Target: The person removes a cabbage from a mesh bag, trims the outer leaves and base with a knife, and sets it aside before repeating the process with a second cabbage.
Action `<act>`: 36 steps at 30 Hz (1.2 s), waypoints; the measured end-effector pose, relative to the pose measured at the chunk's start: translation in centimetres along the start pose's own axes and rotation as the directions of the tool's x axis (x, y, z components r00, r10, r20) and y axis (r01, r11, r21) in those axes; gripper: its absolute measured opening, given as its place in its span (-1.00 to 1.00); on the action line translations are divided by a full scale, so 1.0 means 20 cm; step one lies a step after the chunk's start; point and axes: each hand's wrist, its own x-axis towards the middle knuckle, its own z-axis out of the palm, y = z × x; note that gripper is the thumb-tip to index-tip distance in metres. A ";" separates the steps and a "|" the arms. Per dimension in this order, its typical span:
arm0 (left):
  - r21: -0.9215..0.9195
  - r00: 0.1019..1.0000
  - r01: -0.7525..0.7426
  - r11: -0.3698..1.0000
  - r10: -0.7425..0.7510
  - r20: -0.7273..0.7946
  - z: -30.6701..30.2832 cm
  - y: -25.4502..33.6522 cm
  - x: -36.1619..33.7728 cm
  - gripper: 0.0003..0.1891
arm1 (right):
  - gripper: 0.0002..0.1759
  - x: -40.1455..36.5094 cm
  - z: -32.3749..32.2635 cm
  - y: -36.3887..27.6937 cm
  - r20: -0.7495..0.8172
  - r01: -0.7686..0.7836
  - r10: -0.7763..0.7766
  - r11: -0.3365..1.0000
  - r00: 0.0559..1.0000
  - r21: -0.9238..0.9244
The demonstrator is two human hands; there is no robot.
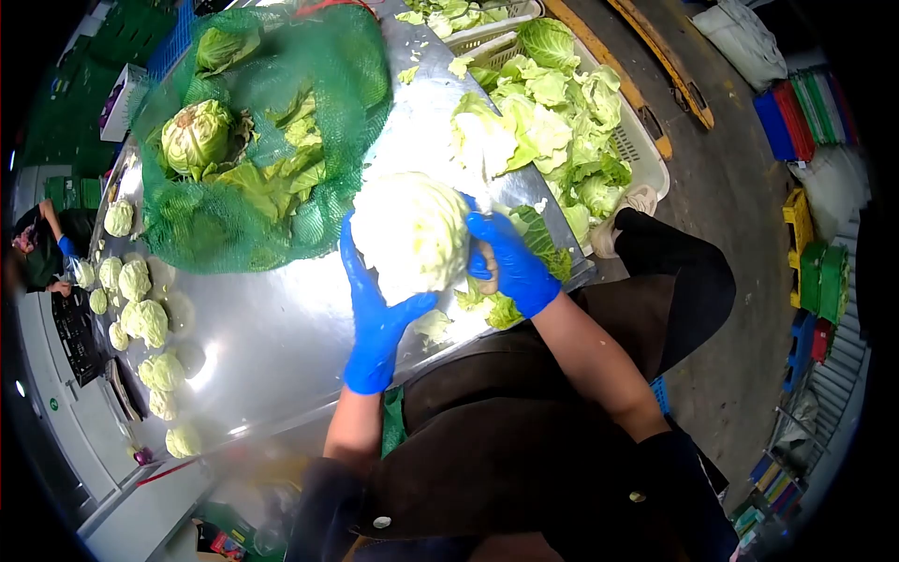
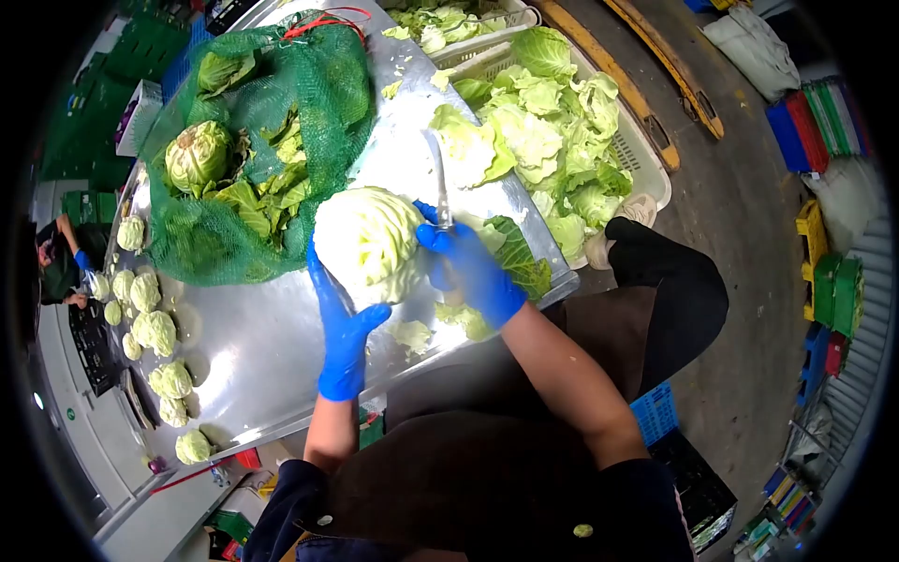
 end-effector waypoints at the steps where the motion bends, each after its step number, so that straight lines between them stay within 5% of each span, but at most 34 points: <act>1: -0.042 0.999 -0.014 0.999 0.012 -0.030 0.05 0.00 0.02 0.28 | -0.45 0.00 -0.01 0.02 -0.049 -0.041 0.040 0.999 0.998 -0.012; 4: -0.090 0.996 0.059 0.994 -0.065 -0.062 0.09 -0.06 0.07 0.24 | -0.49 0.00 -0.02 0.07 -0.260 -0.112 0.075 0.985 0.963 -0.133; 6: 0.076 0.993 0.036 0.996 -0.026 -0.117 0.07 -0.17 0.09 0.22 | -0.44 -0.01 -0.09 0.07 -0.356 -0.147 -0.084 0.805 0.931 -0.574; 7: 0.224 0.993 0.026 0.974 0.000 -0.115 0.05 -0.21 0.09 0.22 | -0.41 -0.01 -0.10 0.05 -0.399 -0.209 -0.162 0.646 0.903 -0.734; 9: 0.503 0.995 0.001 0.864 0.051 -0.090 0.02 -0.25 0.12 0.21 | -0.35 -0.04 -0.05 0.02 -0.186 -0.223 -0.511 -0.011 0.839 -0.975; 13: 0.683 1.000 0.000 0.730 -0.006 0.006 0.05 -0.22 0.16 0.22 | -0.21 -0.07 0.14 -0.03 -0.023 -0.185 -0.414 -0.355 0.910 -0.916; 17: 0.680 0.999 0.018 0.733 -0.035 0.011 0.05 -0.24 0.21 0.25 | -0.21 -0.07 0.13 0.04 0.056 -0.126 -0.346 -0.481 0.937 -0.867; 18: 0.728 1.000 -0.001 0.686 -0.003 0.005 0.06 -0.24 0.22 0.22 | -0.23 -0.06 0.11 0.06 0.096 -0.155 -0.363 -0.603 0.927 -0.783; 21: 0.689 1.000 -0.008 0.725 -0.015 0.028 0.09 -0.18 0.23 0.14 | -0.24 0.03 0.04 0.07 0.209 -0.063 -0.428 -0.539 0.879 -0.840; 31: 0.661 0.997 0.076 0.747 -0.074 -0.031 0.08 -0.23 0.24 0.11 | -0.49 0.17 0.09 -0.08 0.115 -0.061 -0.342 -0.462 0.933 -0.885; 32: 0.675 0.996 0.084 0.733 -0.075 -0.043 0.08 -0.22 0.22 0.13 | -0.50 0.20 0.02 -0.08 0.266 0.087 -0.448 -0.381 0.854 -0.920; 33: 0.717 1.000 0.022 0.697 -0.026 -0.006 0.09 -0.21 0.17 0.15 | -0.41 0.25 0.02 -0.18 0.051 -0.104 -0.379 -0.376 0.924 -0.921; 35: 0.724 0.988 -0.106 0.682 0.153 0.001 0.09 -0.27 0.09 0.12 | -0.37 0.27 -0.04 -0.21 -0.024 -0.170 -0.362 -0.377 0.932 -0.911; 36: 0.677 0.985 -0.120 0.726 0.171 -0.009 0.07 -0.29 0.08 0.11 | -0.41 0.26 -0.04 -0.21 0.140 -0.031 -0.356 -0.435 0.924 -0.900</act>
